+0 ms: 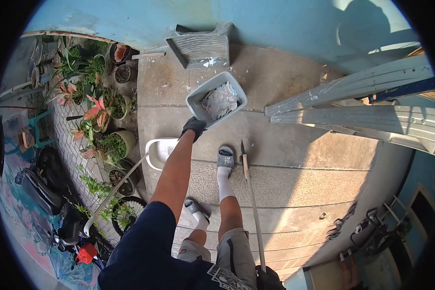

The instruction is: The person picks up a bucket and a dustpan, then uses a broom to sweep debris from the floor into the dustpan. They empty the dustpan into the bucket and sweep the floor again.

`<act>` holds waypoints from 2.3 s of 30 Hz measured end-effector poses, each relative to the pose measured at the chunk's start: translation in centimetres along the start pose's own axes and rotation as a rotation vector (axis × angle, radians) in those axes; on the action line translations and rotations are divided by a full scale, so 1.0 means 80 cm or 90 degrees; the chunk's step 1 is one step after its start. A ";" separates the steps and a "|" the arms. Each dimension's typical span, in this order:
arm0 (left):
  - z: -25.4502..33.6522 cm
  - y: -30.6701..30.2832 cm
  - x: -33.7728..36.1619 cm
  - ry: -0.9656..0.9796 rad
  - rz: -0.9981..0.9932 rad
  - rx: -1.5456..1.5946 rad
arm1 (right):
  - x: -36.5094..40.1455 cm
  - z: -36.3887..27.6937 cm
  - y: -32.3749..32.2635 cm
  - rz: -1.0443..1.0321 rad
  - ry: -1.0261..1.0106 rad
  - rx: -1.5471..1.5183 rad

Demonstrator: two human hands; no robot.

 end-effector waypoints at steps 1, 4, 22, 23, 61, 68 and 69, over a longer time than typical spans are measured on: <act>-0.007 -0.001 0.005 0.025 0.053 -0.049 | 0.006 -0.010 0.006 -0.007 -0.281 0.179; -0.061 -0.009 0.048 -0.009 0.074 0.014 | 0.016 0.009 0.019 -0.006 -0.310 0.267; -0.392 -0.074 0.268 -0.396 -0.051 0.116 | 0.043 0.029 0.087 0.131 0.199 -0.124; -0.394 -0.081 0.257 -0.394 -0.047 0.114 | 0.041 0.031 0.078 0.128 0.197 -0.126; -0.007 0.016 -0.068 -0.334 -0.014 0.858 | -0.034 -0.029 -0.052 -0.043 0.445 -0.318; -0.035 0.015 -0.036 -0.362 -0.031 0.982 | -0.018 -0.011 -0.013 -0.081 0.282 -0.464; -0.053 0.021 -0.057 -0.328 -0.029 0.933 | -0.019 -0.008 -0.012 -0.072 0.277 -0.464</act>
Point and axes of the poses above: each hand's wrist, its own x-axis away from the middle knuckle, its own y-axis out of the palm, z = x × y, the point moved 5 cm from there along -x, towards the middle knuckle, and after that the axes turned 13 degrees about z, right-handed, at the moved point
